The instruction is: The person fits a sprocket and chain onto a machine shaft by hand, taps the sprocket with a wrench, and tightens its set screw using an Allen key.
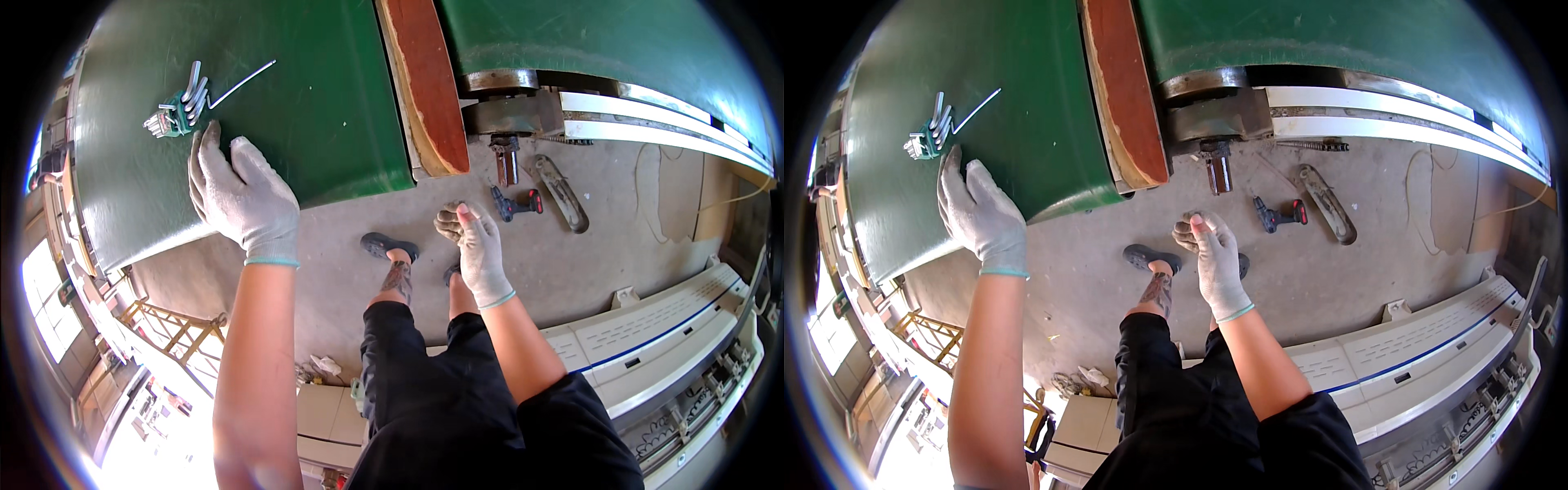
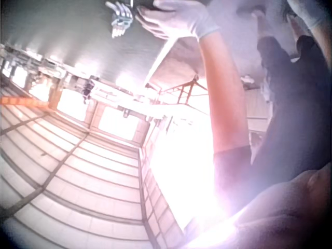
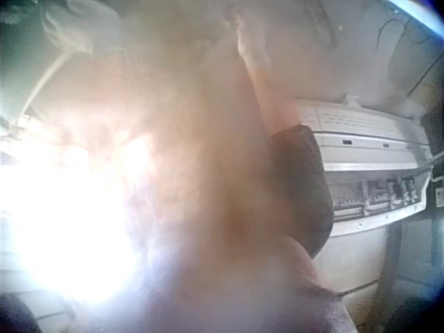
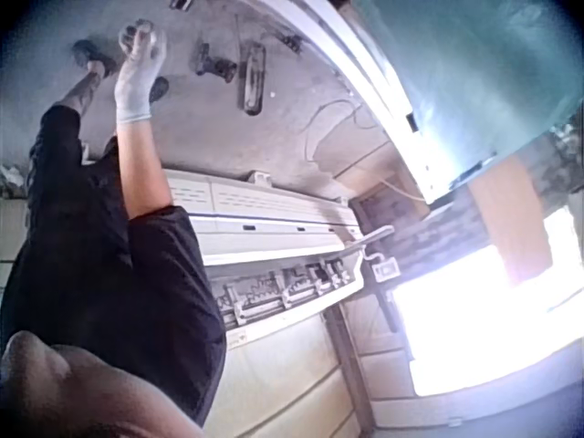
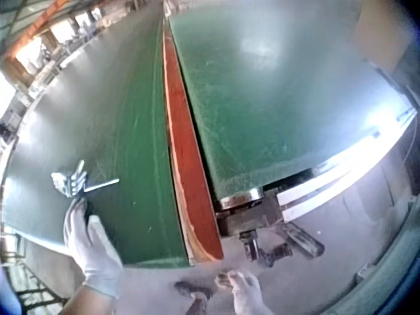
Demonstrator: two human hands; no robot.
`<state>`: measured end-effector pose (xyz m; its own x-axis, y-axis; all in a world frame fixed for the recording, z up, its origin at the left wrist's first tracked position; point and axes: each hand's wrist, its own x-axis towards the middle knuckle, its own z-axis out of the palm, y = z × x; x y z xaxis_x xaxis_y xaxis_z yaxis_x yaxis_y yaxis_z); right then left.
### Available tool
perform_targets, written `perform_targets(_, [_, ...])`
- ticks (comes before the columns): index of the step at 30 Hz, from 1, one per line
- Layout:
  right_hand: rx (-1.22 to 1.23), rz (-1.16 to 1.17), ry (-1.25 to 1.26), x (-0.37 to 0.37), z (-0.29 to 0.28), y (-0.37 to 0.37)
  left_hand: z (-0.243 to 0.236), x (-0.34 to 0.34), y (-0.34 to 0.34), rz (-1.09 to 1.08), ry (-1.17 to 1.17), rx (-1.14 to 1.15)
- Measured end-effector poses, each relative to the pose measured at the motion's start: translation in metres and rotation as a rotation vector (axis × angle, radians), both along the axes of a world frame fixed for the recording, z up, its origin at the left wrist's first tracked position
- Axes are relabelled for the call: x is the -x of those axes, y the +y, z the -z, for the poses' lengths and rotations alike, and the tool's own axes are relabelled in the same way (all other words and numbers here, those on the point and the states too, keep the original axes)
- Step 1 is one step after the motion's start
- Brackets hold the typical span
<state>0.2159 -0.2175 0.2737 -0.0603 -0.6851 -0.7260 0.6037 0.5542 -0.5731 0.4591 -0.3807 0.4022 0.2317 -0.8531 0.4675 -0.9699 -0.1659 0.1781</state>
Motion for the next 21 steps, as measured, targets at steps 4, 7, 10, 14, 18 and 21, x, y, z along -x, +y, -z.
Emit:
perform_targets(4, [0.088,-0.019,0.083,0.019,-0.012,-0.008,0.002,0.006,-0.001,-0.015,0.012,-0.007])
perform_targets(7, [0.101,0.023,0.113,0.022,-0.022,-0.015,0.004,0.001,-0.002,0.021,-0.029,0.038])
perform_targets(10, [0.104,0.026,0.044,0.022,-0.016,-0.012,0.0,-0.01,-0.002,0.055,-0.06,0.062])
perform_targets(14, [0.053,-0.012,0.034,0.017,-0.01,0.003,0.003,-0.007,-0.003,-0.015,-0.026,0.005])
perform_targets(18, [0.019,-0.078,0.018,0.019,-0.005,0.024,0.009,-0.013,-0.003,-0.008,0.013,-0.003])
perform_targets(21, [-0.01,-0.108,0.014,0.027,0.007,0.042,0.013,-0.015,-0.004,-0.024,0.022,-0.008])
